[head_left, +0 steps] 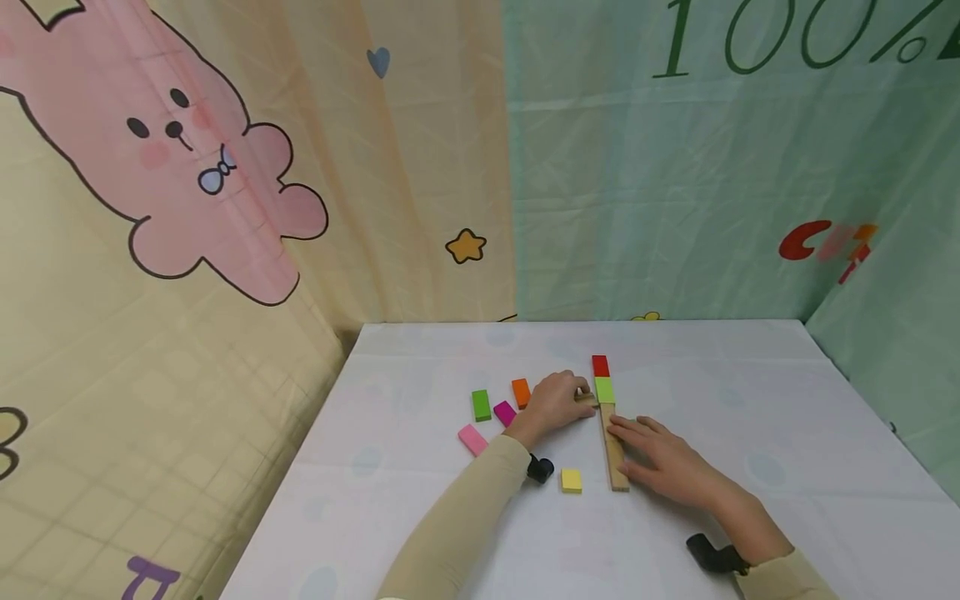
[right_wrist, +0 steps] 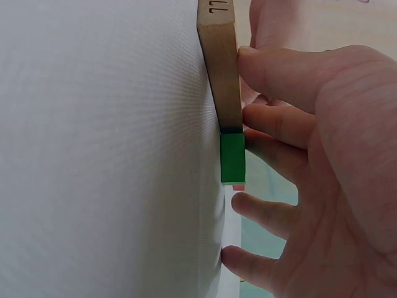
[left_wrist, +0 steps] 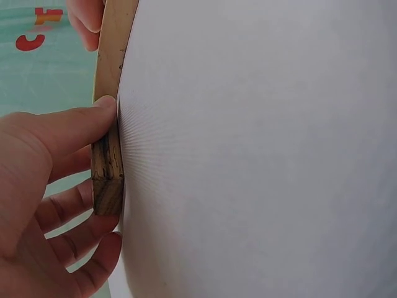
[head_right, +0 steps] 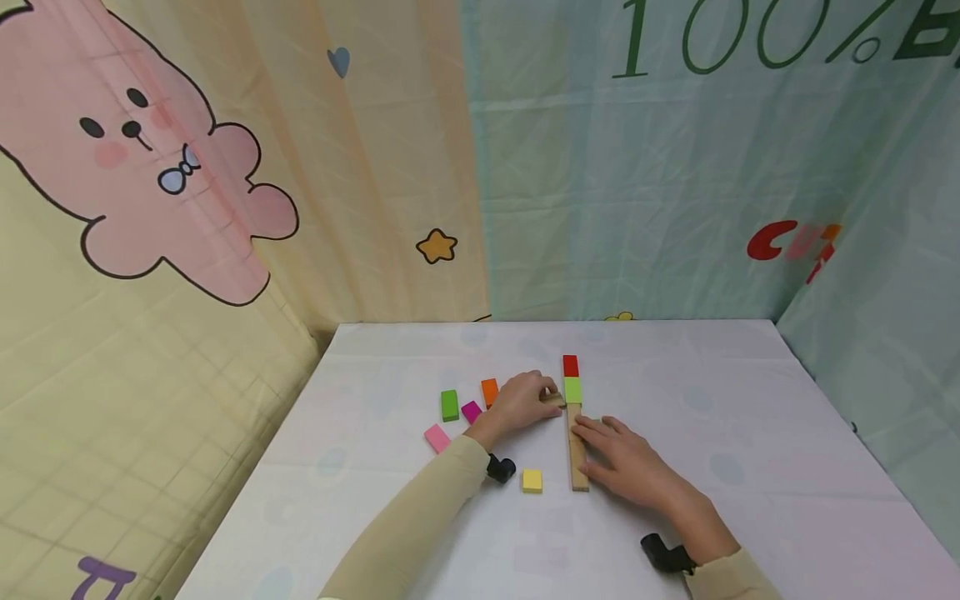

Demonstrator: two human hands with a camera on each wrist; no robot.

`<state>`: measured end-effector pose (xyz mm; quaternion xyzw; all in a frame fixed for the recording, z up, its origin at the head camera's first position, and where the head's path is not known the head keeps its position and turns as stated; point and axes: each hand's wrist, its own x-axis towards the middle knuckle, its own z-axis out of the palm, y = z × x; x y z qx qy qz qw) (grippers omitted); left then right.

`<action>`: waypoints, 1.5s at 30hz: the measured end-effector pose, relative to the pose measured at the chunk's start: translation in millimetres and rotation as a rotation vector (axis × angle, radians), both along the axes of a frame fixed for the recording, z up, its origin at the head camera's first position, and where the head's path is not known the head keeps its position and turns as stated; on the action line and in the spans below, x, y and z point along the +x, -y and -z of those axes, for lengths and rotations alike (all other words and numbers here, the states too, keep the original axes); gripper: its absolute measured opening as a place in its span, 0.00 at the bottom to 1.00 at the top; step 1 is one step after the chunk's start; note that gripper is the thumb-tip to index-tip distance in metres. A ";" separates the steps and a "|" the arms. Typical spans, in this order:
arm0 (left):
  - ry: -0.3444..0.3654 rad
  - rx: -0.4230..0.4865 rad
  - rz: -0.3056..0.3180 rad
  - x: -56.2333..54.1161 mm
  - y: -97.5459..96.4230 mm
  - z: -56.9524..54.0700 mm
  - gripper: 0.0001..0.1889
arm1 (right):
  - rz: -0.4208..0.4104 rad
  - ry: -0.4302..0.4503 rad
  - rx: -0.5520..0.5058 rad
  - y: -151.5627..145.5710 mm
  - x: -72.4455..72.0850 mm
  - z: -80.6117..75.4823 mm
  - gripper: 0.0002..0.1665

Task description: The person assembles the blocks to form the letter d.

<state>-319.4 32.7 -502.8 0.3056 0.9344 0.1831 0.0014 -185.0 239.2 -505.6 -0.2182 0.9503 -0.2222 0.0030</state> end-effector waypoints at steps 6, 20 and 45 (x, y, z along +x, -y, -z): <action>0.008 -0.002 -0.001 1.0 0.3 -1.3 0.17 | 0.001 0.001 -0.003 0.3 0.7 -0.1 0.37; 0.012 -0.016 -0.014 1.7 -0.7 -1.7 0.17 | -0.001 -0.003 -0.008 0.0 1.3 -1.5 0.37; 0.002 -0.005 -0.023 -2.3 -2.8 3.7 0.17 | -0.006 -0.006 -0.034 -1.2 1.4 -0.8 0.37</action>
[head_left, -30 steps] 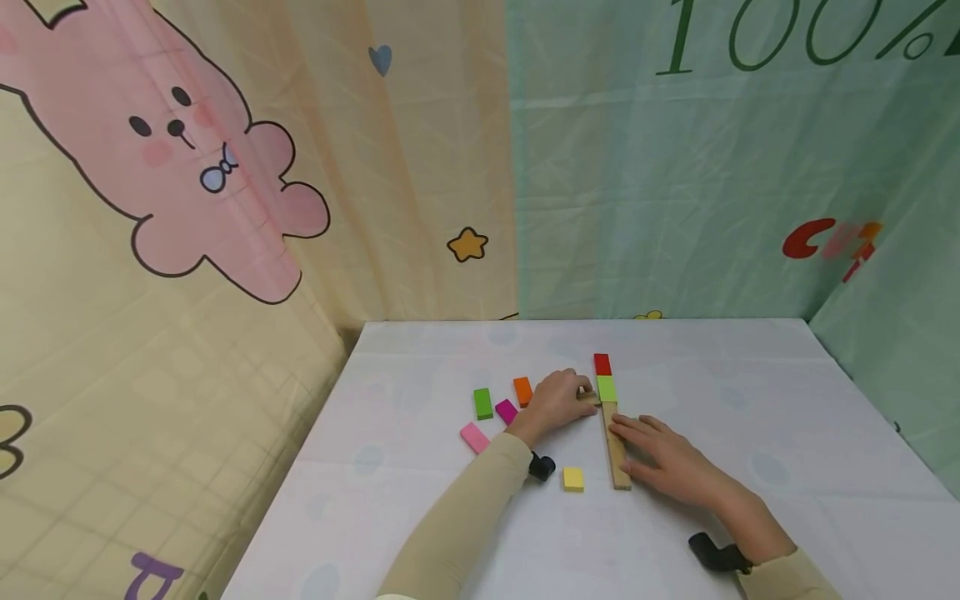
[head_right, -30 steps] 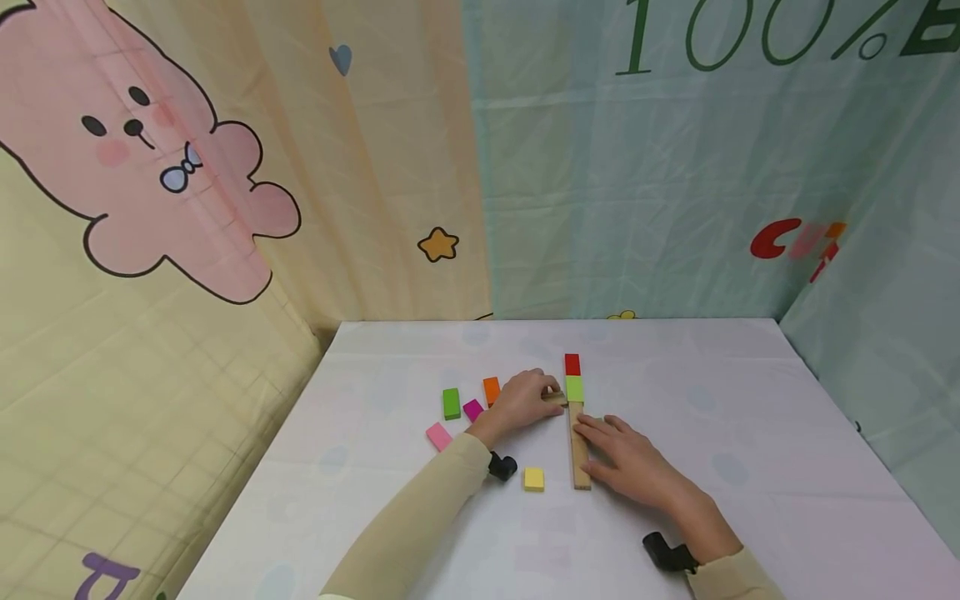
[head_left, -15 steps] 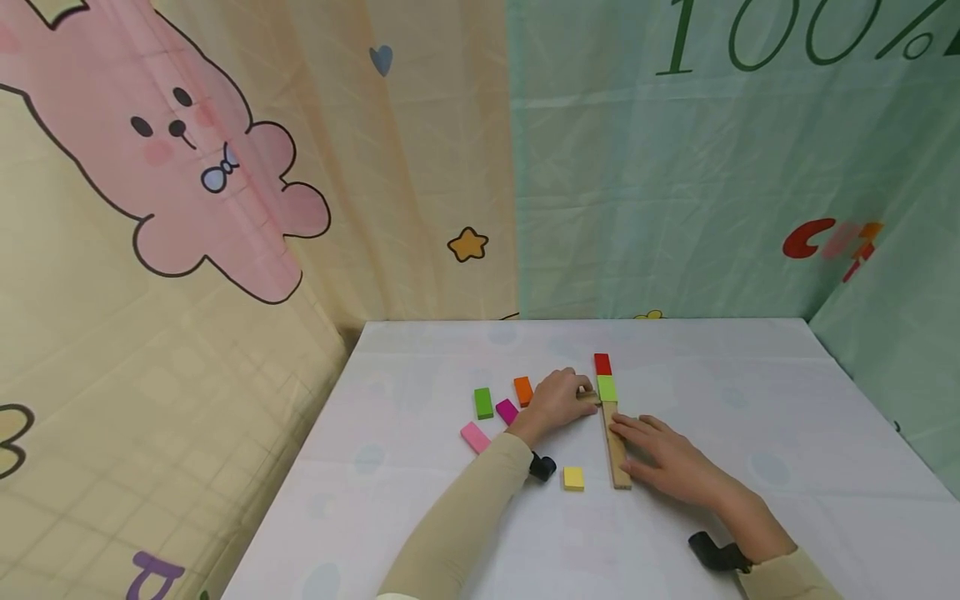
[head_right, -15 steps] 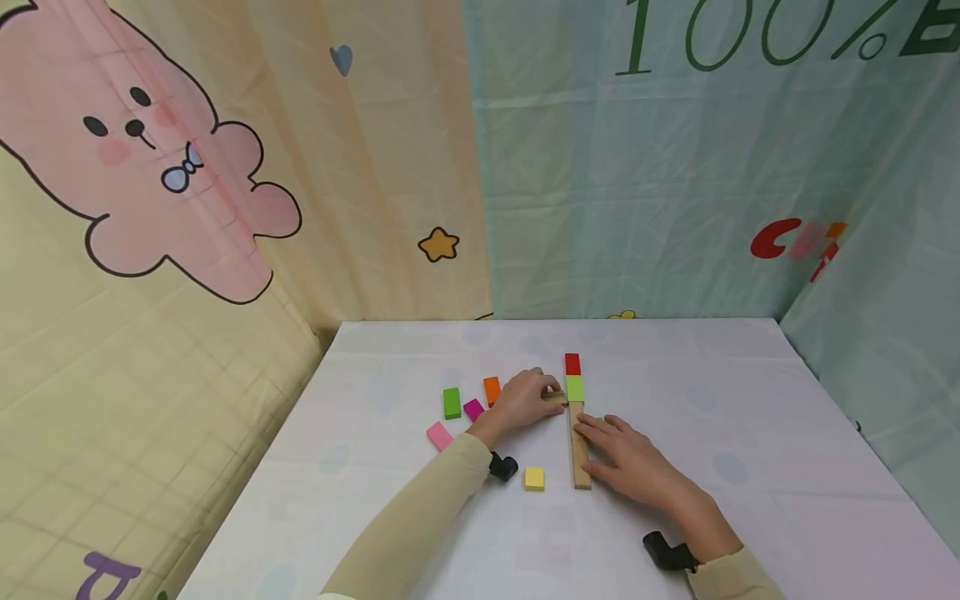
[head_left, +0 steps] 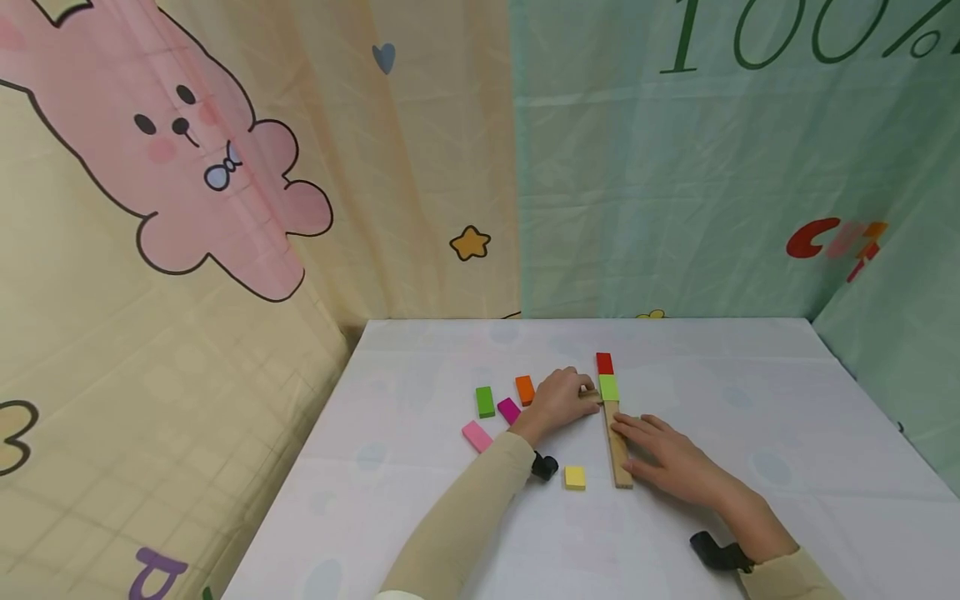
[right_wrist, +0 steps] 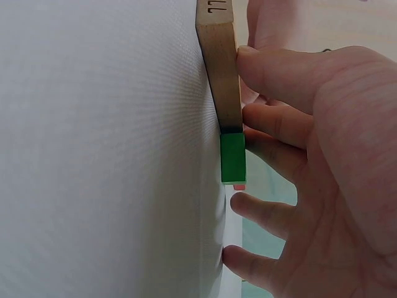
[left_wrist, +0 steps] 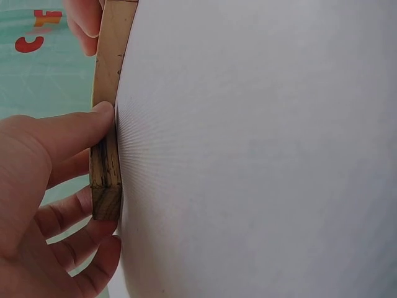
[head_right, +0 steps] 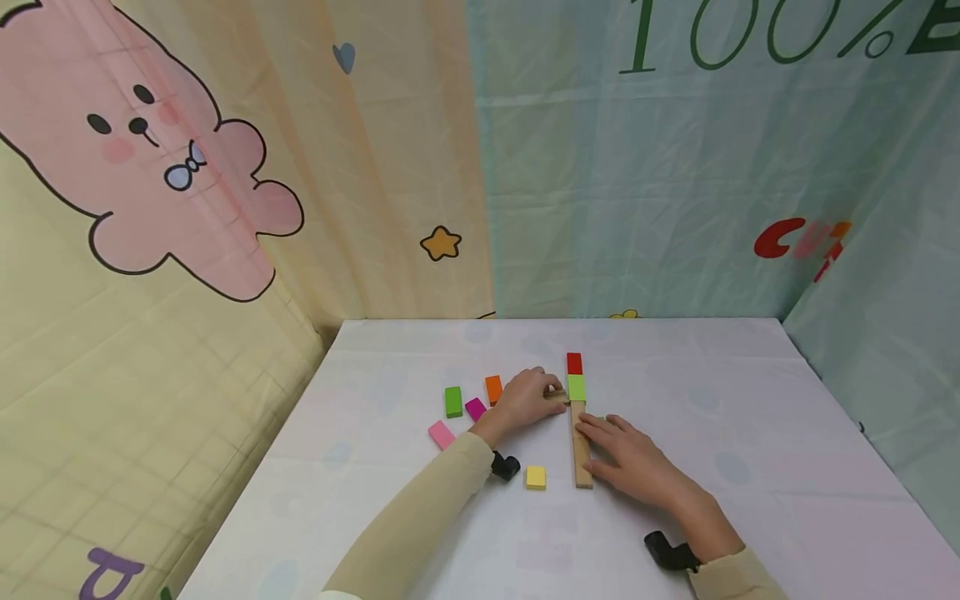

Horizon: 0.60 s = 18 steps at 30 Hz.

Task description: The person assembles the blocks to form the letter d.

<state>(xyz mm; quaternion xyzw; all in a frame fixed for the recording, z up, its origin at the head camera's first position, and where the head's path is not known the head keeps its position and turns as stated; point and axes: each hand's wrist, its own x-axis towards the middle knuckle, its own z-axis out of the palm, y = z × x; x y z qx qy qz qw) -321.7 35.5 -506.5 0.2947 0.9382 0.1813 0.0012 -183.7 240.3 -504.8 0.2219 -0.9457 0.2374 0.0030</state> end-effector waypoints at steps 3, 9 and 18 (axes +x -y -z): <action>0.006 0.000 0.003 0.9 1.3 -1.9 0.17 | -0.002 -0.003 -0.003 -0.2 0.1 0.6 0.37; 0.037 0.030 0.015 2.6 10.6 -8.6 0.19 | -0.010 -0.009 -0.007 1.3 -0.6 0.0 0.37; 0.095 0.111 -0.023 1.0 31.1 -16.7 0.19 | -0.003 0.002 0.005 -0.2 -0.7 0.2 0.38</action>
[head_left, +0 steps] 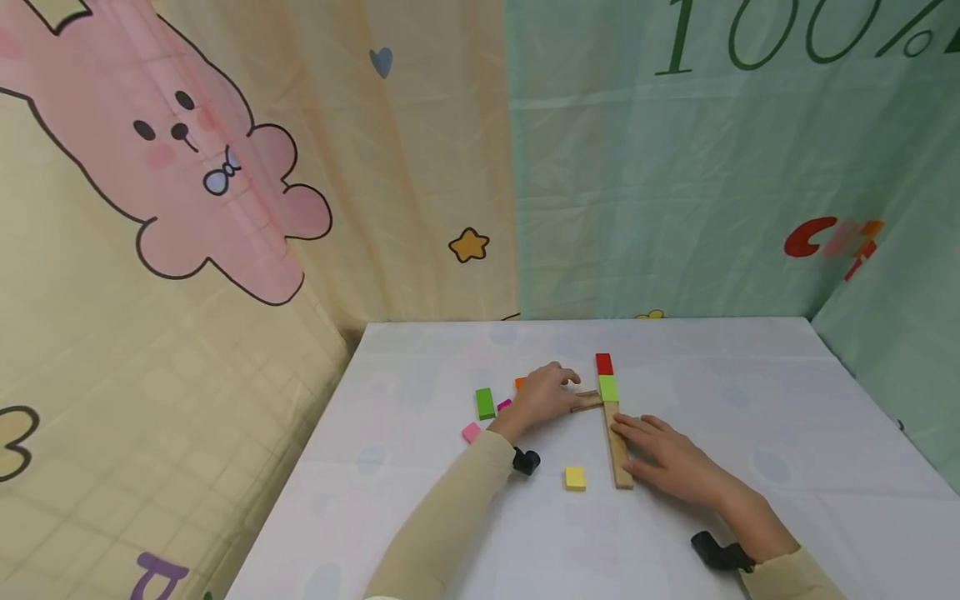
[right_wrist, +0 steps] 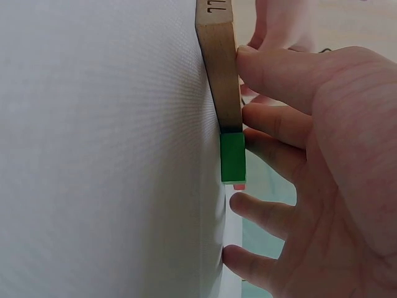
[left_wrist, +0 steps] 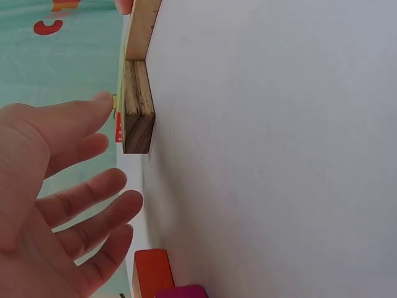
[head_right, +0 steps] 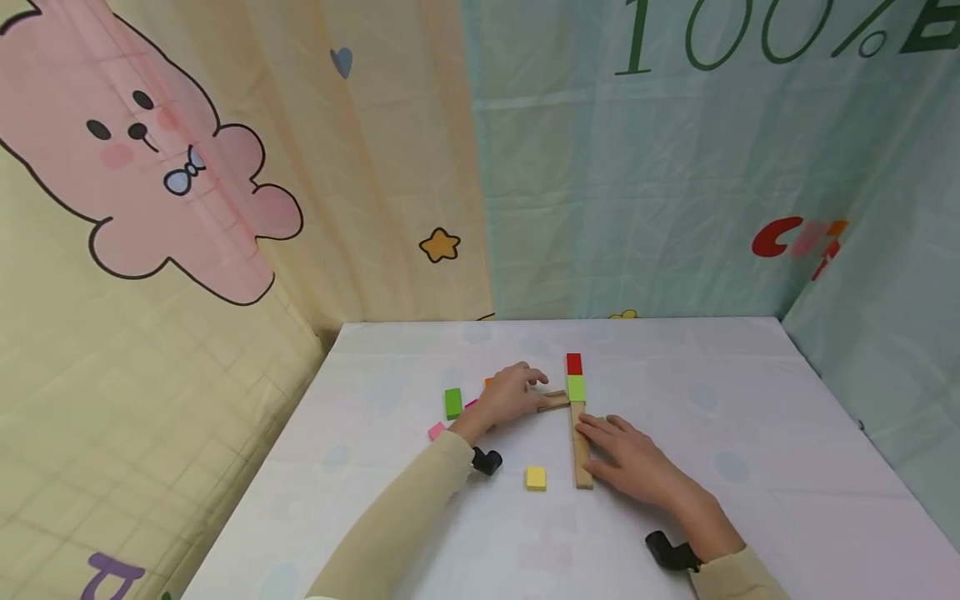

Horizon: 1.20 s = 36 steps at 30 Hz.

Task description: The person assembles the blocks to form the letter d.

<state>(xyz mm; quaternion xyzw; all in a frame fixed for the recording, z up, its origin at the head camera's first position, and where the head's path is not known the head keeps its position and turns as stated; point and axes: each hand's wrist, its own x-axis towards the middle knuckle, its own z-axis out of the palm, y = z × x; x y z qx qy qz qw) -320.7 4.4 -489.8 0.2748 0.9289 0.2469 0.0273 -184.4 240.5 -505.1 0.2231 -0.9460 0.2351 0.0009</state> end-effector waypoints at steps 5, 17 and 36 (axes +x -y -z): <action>-0.056 -0.026 0.015 -3.6 8.7 -1.9 0.19 | 0.001 -0.009 -0.002 -1.6 0.4 0.3 0.38; -0.070 -0.037 0.002 -6.7 29.5 -10.4 0.17 | -0.002 0.010 -0.017 -1.3 0.6 0.0 0.37; -0.007 -0.061 -0.084 -17.3 68.3 -0.9 0.24 | -0.003 -0.002 -0.026 -1.5 2.7 1.5 0.37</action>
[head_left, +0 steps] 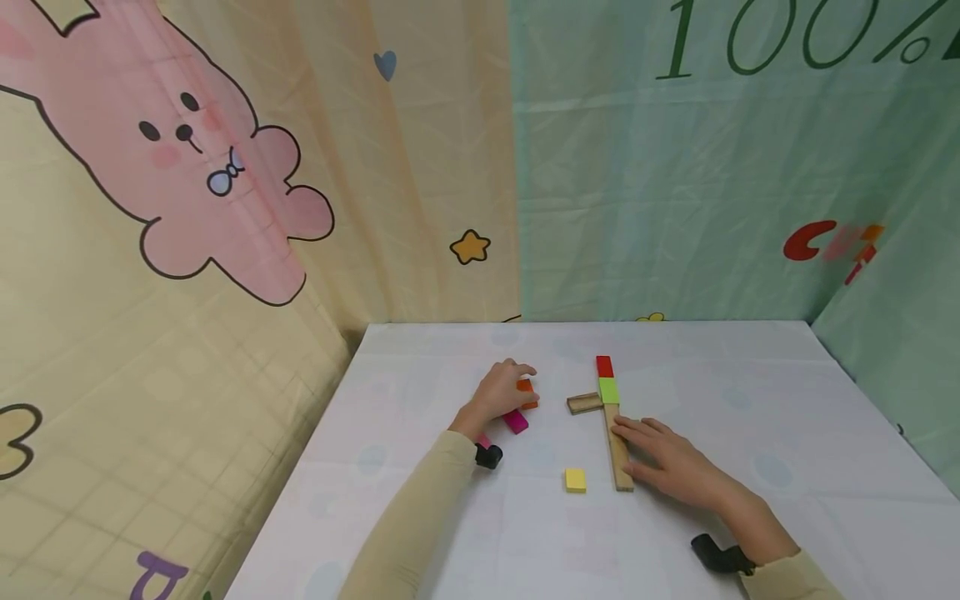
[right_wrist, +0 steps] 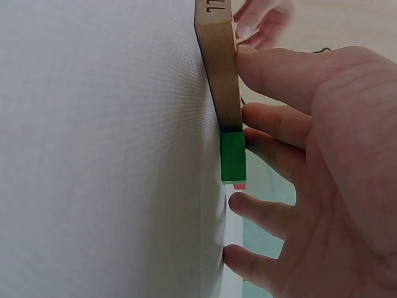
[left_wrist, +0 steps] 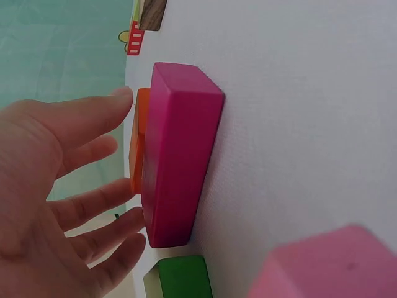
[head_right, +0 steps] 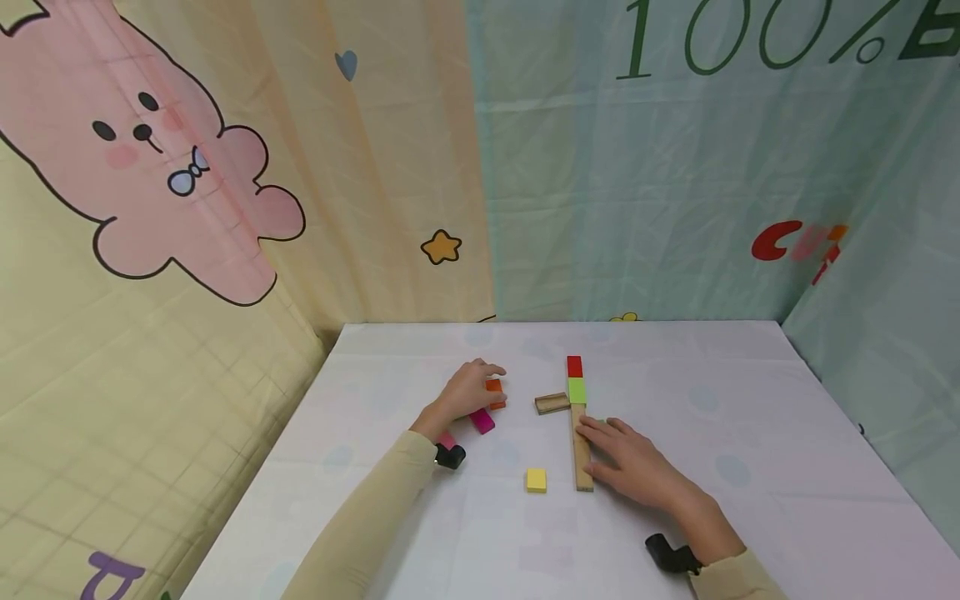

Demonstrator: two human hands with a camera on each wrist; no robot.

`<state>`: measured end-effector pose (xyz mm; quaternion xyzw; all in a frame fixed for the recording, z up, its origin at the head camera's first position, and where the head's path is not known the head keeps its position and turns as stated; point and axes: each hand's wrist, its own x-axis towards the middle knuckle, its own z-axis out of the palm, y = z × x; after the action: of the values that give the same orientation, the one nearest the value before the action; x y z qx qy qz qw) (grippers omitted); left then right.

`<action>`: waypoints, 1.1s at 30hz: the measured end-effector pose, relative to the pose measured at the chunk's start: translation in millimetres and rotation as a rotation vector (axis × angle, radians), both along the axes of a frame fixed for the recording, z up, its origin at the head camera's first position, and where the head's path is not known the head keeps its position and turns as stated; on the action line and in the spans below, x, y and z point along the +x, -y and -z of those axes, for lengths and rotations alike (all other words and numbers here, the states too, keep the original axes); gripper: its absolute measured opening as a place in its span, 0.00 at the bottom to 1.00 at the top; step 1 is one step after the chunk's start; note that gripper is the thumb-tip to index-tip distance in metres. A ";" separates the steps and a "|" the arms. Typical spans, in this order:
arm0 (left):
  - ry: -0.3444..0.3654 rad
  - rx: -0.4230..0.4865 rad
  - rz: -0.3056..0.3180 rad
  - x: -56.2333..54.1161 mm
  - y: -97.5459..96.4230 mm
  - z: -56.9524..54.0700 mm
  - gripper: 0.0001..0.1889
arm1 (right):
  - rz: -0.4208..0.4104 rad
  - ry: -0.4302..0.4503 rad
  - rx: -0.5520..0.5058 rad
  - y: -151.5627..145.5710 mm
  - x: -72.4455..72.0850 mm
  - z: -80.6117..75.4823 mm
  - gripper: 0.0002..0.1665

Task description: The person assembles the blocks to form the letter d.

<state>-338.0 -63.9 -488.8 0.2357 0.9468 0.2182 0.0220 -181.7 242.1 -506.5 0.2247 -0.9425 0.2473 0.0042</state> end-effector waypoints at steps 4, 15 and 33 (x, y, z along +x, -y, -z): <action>0.045 0.020 0.013 -1.2 4.8 1.0 0.27 | -0.001 0.000 -0.007 0.6 0.8 -1.2 0.37; 0.107 0.041 0.040 -5.4 12.1 -2.3 0.33 | -0.013 -0.013 -0.002 0.4 -0.3 0.1 0.37; 0.065 0.041 -0.026 0.7 7.6 4.0 0.30 | -0.018 -0.013 -0.004 0.4 0.8 0.4 0.38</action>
<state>-337.2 -71.6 -492.8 0.2165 0.9439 0.2452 0.0451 -180.9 241.7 -507.0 0.2348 -0.9399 0.2476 0.0087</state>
